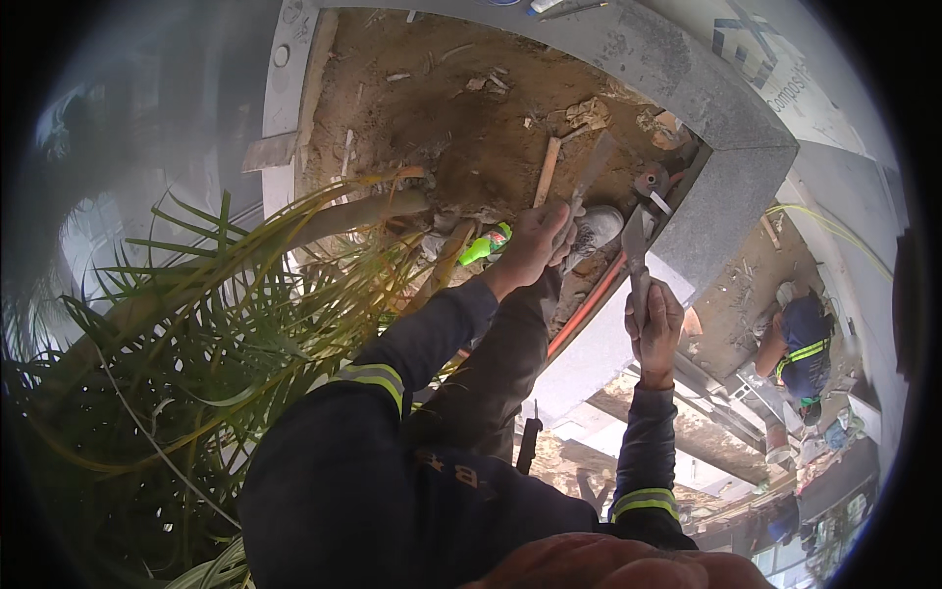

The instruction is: The person applies adhesive from a tube onto a stone tile using a trowel and spreads it evenly across the surface. The person then scrapes and smooths the adhesive on the tile, preparing it for installation.

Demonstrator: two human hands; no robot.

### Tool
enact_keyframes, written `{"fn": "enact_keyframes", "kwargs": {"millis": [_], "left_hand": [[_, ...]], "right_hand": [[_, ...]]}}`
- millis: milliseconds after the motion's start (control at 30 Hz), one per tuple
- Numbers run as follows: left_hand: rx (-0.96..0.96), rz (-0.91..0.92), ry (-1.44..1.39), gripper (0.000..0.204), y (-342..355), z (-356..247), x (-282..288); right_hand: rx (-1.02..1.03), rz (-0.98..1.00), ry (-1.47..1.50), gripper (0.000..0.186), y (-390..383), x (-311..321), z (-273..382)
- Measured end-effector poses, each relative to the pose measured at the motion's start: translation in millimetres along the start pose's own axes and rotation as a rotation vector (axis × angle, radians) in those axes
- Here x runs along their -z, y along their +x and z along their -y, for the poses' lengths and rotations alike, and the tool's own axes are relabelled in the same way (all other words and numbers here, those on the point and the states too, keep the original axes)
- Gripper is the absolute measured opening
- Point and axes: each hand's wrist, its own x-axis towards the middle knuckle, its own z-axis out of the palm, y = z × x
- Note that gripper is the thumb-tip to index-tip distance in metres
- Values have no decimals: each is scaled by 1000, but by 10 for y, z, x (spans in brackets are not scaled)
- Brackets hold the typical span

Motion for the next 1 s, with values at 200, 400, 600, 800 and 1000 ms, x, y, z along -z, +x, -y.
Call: {"fn": "enact_keyframes", "kwargs": {"millis": [200, 400, 600, 800, 1000], "left_hand": [[-410, -661, 366, 33, -35, -219, 1336], [-450, -1139, 934, 39, -436, -846, 1464], [-761, -1183, 1183, 35, -561, -1115, 1886], [-409, -1042, 837, 33, -399, -1362, 1276], [-334, -1000, 558, 34, -418, -1837, 492]], "right_hand": [[220, 73, -805, 40, 1340, -606, 1055], [416, 149, -1019, 37, 1952, -1164, 1488], [609, -14, -1101, 41, 1727, -1320, 2075], [215, -447, -854, 40, 695, -618, 2868], [-111, -718, -646, 34, 139, -373, 2422]]}}
